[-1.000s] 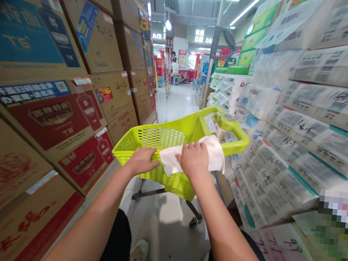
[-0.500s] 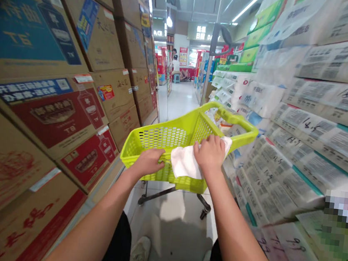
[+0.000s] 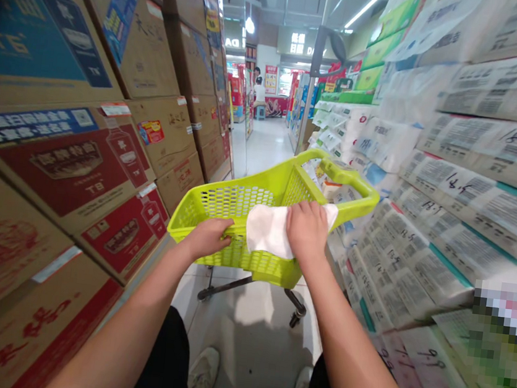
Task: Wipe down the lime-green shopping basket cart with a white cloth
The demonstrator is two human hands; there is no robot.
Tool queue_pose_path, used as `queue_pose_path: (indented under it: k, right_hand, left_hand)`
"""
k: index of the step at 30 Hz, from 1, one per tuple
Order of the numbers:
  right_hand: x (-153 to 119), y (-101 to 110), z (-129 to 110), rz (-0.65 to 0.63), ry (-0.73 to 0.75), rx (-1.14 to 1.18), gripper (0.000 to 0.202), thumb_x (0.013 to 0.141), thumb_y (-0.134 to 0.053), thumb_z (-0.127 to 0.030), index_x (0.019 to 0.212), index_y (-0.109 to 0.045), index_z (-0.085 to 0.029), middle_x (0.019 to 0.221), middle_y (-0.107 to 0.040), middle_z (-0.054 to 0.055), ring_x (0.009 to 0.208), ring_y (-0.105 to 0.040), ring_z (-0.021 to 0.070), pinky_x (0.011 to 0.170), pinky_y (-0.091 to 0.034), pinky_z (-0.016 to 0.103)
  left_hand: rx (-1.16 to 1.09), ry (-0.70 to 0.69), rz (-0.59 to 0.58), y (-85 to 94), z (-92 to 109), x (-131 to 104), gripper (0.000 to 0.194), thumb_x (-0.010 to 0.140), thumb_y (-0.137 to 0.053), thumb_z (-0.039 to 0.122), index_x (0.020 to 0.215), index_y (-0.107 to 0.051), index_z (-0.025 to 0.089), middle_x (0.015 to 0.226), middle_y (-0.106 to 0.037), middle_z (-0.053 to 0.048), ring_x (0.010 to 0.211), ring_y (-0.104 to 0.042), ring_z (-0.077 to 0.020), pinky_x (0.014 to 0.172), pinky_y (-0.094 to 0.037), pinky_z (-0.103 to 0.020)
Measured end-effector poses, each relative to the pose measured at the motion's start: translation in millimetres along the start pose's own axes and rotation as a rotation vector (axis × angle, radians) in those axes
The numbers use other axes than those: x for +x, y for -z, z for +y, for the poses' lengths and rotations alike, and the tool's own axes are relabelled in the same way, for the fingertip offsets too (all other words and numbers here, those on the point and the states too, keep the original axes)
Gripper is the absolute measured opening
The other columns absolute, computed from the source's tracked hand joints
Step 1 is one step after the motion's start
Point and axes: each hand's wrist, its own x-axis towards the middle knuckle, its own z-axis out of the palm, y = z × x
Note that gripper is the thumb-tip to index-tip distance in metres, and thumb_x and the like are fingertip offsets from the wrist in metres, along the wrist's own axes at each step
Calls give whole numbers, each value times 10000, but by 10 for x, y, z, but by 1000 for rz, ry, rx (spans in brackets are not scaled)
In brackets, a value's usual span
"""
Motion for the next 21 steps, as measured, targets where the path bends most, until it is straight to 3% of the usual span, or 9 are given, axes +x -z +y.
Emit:
queue_pose_path:
  k: [3, 9, 11, 15, 18, 21]
  right_hand:
    - [15, 48, 98, 28, -78, -28, 435, 1073, -335, -297, 1007, -741, -156, 1054, -713, 162, 1061, -500, 327, 987, -314, 446]
    - [-212, -68, -426, -72, 247, 100, 469, 1098, -319, -376, 1232, -698, -134, 1166, -698, 154, 1113, -509, 307, 1073, -293, 426]
    - [-233, -81, -511, -79, 273, 136, 488, 1102, -311, -415, 1247, -690, -144, 1161, -699, 142, 1105, -519, 299, 1082, -293, 417]
    - [-138, -27, -324, -40, 101, 106, 514, 1103, -246, -335, 1113, -730, -162, 1048, -715, 134, 1056, -539, 303, 1060, -309, 423]
    - [-77, 12, -148, 85, -16, 130, 466, 1082, -297, -310, 1266, -691, -142, 1222, -703, 154, 1166, -534, 311, 1128, -270, 447]
    - [-82, -13, -164, 125, 17, 165, 450, 1070, -348, -331, 1354, -650, -157, 1345, -666, 142, 1270, -503, 300, 1208, -188, 468]
  left_hand:
    - [8, -12, -7, 10, 29, -7, 300, 910, -583, 236, 1191, -673, 180, 1220, -760, -121, 1152, -703, -278, 983, -525, -355]
    - [-72, -71, 18, -6, 28, 4, 276, 909, -574, 194, 1156, -697, 191, 1210, -768, -116, 1141, -714, -274, 974, -534, -354]
    - [-100, -78, 12, -12, 2, 7, 278, 908, -582, 192, 1157, -703, 204, 1219, -770, -105, 1134, -719, -270, 963, -537, -350]
    - [-35, 16, -15, 8, -21, -25, 327, 916, -610, 254, 1230, -678, 192, 1241, -761, -133, 1150, -718, -315, 934, -551, -394]
    - [43, 112, -18, 37, -22, -73, 454, 931, -619, 328, 1354, -596, 167, 1277, -742, -165, 1166, -713, -345, 936, -552, -431]
    - [76, 110, -36, 46, -30, -103, 470, 931, -631, 360, 1356, -582, 166, 1307, -728, -167, 1183, -707, -342, 954, -545, -428]
